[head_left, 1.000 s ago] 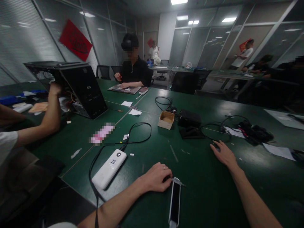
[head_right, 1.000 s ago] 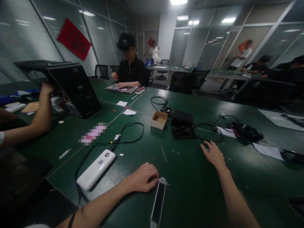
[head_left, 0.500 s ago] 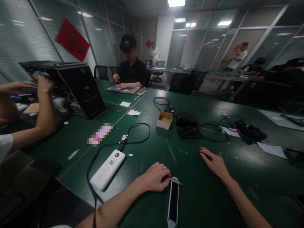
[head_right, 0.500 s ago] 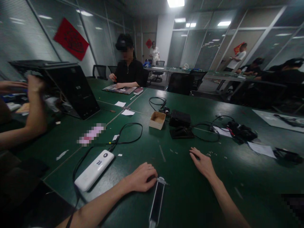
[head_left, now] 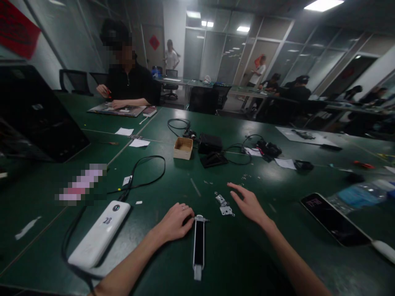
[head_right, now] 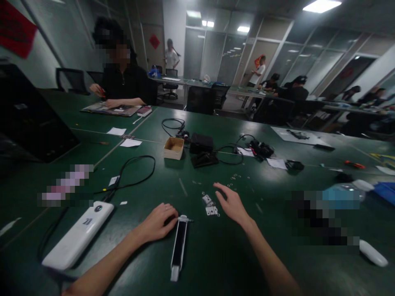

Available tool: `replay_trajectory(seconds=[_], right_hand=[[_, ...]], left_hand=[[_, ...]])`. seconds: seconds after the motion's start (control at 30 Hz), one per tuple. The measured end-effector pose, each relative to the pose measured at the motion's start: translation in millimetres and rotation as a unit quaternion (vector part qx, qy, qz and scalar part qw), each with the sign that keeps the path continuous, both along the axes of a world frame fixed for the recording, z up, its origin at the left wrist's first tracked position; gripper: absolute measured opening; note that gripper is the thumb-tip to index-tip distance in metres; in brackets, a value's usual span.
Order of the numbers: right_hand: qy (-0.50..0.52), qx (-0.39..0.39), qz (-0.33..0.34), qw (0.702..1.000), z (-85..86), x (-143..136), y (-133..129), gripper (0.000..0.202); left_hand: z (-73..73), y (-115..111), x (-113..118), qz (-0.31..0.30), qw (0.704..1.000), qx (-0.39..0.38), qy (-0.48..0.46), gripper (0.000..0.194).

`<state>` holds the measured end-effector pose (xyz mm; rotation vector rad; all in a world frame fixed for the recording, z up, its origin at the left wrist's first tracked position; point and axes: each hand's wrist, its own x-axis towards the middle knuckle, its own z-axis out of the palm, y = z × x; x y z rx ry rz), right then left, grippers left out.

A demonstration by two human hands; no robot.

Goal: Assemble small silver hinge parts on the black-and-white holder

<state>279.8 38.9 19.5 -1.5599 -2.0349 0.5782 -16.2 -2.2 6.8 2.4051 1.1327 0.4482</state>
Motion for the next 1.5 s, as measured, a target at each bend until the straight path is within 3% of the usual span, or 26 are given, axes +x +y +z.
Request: replay_trajectory(seconds=[0.1, 0.23, 0.3, 0.4, 0.5, 0.6, 0.7, 0.77, 0.8, 0.9, 0.97, 1.07, 1.2, 1.37, 1.5], right_hand=[[-0.093, 0.026, 0.004, 0.995, 0.8, 35.7, 23.5, 0.033], [-0.173, 0.019, -0.117, 0.978, -10.0, 76.9, 65.6, 0.044], [-0.183, 0.002, -0.152, 0.971, -18.8, 87.4, 83.9, 0.055], [-0.193, -0.039, -0.153, 0.968, -34.4, 84.2, 97.4, 0.067], [-0.199, -0.056, -0.114, 0.972, -48.5, 61.4, 85.8, 0.074], [-0.197, -0.046, -0.052, 0.978, -56.4, 32.8, 52.4, 0.075], [-0.151, -0.020, 0.069, 0.986, -54.7, 18.1, 23.9, 0.068], [-0.133, -0.006, 0.089, 0.987, -48.4, 24.9, 24.9, 0.062], [-0.134, 0.004, 0.054, 0.990, -44.4, 33.5, 33.0, 0.061], [-0.161, -0.016, -0.137, 0.977, -35.6, 71.8, 77.2, 0.068], [-0.165, -0.035, -0.191, 0.967, -36.1, 95.5, 109.4, 0.076], [-0.173, -0.065, -0.219, 0.958, -44.5, 112.5, 143.7, 0.082], [-0.180, -0.075, -0.213, 0.957, -52.8, 108.4, 164.4, 0.083], [-0.180, -0.067, -0.169, 0.967, -55.2, 85.1, 154.6, 0.080], [-0.176, -0.057, -0.096, 0.978, -62.3, 49.0, 102.9, 0.075]], left_hand=[[2.4, 0.4, -0.1, -0.002, 1.000, -0.005, 0.005, 0.013], [3.8, 1.0, 0.4, -0.001, 1.000, -0.005, 0.012, 0.014], [3.7, 1.3, 0.5, -0.002, 1.000, -0.005, 0.012, 0.014], [3.2, 1.7, 0.3, -0.002, 1.000, -0.006, 0.010, 0.015], [2.6, 1.8, -0.2, 0.000, 1.000, -0.007, 0.006, 0.015], [1.8, 1.7, -0.4, 0.001, 1.000, -0.009, 0.003, 0.015], [0.7, 2.1, 0.0, 0.006, 1.000, -0.008, 0.004, 0.015], [0.0, 2.5, 0.3, 0.005, 1.000, -0.008, 0.006, 0.015], [-0.1, 2.7, 0.4, 0.004, 1.000, -0.007, 0.006, 0.015], [0.4, 2.9, 0.6, 0.003, 1.000, -0.006, 0.006, 0.015], [1.6, 2.5, 0.6, 0.003, 1.000, -0.009, 0.005, 0.015], [3.4, 1.3, 0.6, 0.002, 1.000, -0.013, 0.006, 0.015], [5.0, 0.1, 0.8, 0.005, 1.000, -0.010, 0.008, 0.014], [6.5, 0.2, 1.5, 0.007, 1.000, -0.014, 0.009, 0.014], [4.9, 0.9, 1.8, 0.008, 1.000, -0.015, 0.014, 0.014]])
